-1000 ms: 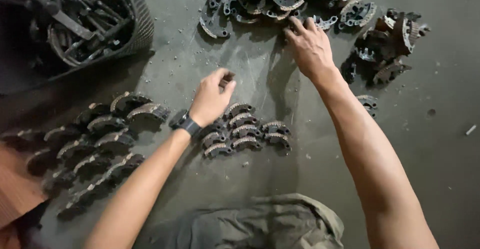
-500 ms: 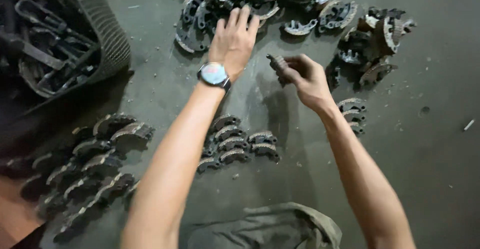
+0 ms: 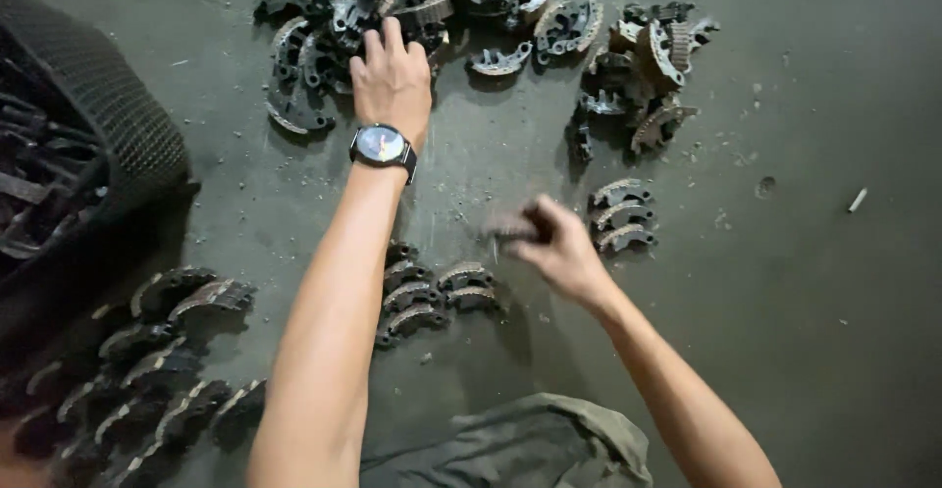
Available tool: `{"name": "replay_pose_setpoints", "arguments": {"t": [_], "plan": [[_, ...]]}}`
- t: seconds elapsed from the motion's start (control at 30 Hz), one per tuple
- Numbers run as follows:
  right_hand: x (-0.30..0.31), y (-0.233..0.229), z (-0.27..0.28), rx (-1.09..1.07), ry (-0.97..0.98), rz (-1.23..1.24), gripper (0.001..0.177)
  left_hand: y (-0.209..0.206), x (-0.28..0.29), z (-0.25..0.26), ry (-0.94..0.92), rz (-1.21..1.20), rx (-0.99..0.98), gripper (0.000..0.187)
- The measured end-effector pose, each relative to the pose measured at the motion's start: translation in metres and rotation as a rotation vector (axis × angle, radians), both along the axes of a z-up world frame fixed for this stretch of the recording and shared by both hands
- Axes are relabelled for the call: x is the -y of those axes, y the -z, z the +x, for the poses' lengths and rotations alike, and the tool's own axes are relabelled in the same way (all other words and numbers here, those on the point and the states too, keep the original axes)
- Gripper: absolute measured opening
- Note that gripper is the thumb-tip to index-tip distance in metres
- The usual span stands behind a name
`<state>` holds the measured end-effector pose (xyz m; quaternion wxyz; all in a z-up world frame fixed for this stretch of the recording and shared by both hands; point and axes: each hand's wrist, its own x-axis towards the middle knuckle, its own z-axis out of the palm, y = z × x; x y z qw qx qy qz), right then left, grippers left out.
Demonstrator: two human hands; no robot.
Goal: The person sits on the floor and sorts a pile of metal brake shoes into neat rows. They pick up individual parts from a larger pile and place them in organized lines on the floor.
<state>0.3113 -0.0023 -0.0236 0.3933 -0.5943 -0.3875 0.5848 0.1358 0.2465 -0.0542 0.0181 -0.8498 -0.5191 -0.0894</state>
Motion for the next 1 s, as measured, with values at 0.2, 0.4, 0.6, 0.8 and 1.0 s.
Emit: {"name": "replay_pose_setpoints", "arguments": {"t": [0.2, 0.4, 0.6, 0.8, 1.0], "plan": [[0.053, -0.044, 0.048, 0.654, -0.112, 0.135, 0.044, -0.003, -0.001, -0.006, 0.020, 0.248, -0.048, 0.019], [0.094, -0.048, 0.125, 0.789, 0.042, 0.103, 0.037, 0.015, -0.015, -0.013, 0.013, -0.109, 0.007, 0.033], [0.117, -0.027, 0.117, 0.897, -0.121, 0.135, 0.037, -0.025, 0.008, -0.003, -0.202, -0.211, 0.265, 0.028], [0.090, -0.044, 0.086, 1.164, -0.076, 0.341, 0.043, -0.079, 0.072, -0.019, -0.039, -1.170, 1.083, 0.019], [0.057, -0.051, 0.042, 0.655, 0.229, 0.294, 0.026, -0.089, 0.127, -0.025, 0.020, -1.523, 1.207, 0.026]]}}
